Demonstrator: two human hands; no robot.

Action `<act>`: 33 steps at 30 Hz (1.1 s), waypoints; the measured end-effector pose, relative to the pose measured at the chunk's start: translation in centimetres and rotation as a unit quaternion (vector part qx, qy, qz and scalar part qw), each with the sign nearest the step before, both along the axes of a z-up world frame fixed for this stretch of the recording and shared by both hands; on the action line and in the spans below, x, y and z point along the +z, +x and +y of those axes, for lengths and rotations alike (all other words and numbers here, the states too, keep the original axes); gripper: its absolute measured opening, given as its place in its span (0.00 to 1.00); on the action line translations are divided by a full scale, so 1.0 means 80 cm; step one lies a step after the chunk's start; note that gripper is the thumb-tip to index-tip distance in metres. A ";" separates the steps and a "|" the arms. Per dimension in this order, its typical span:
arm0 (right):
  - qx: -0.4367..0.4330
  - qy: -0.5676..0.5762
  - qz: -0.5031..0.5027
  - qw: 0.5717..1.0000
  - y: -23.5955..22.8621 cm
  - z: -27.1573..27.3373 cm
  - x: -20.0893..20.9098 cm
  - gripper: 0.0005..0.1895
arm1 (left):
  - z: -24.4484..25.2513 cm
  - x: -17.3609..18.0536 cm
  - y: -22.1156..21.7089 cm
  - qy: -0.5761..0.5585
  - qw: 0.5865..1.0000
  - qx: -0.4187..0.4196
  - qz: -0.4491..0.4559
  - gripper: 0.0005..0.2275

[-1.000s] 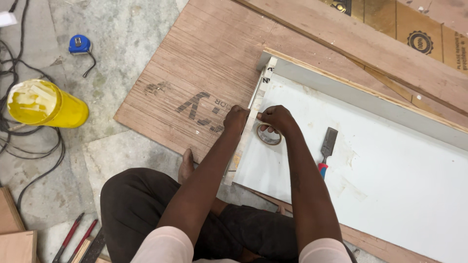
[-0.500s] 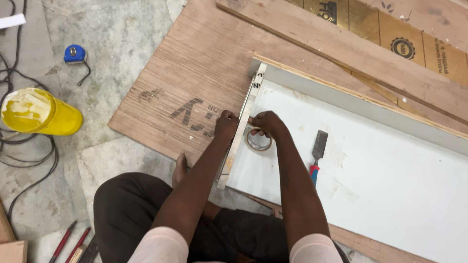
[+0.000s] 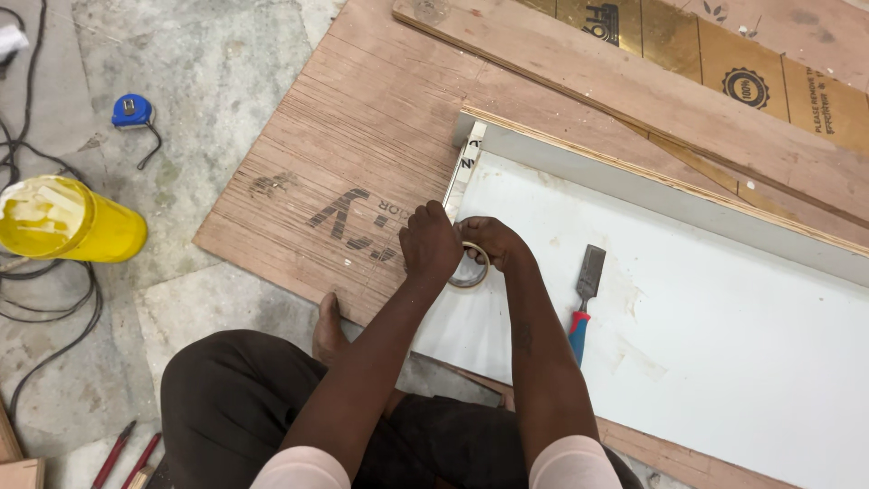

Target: The person sits cross-legged on the floor and applies strips of masking tape to the edge of a white rectangular frame. They repeatedly tear off pieces of tape from a roll and press them onto the frame's edge, smoothing them down with their fingers.

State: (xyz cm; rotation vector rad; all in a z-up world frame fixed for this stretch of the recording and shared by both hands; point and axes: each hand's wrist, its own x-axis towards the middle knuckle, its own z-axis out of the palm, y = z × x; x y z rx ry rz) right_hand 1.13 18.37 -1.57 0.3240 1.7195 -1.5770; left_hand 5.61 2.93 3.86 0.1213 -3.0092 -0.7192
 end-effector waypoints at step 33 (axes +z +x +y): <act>-0.367 -0.098 0.249 0.891 0.116 -0.055 0.045 0.32 | -0.038 0.019 -0.022 0.148 0.968 -0.019 -0.200 0.29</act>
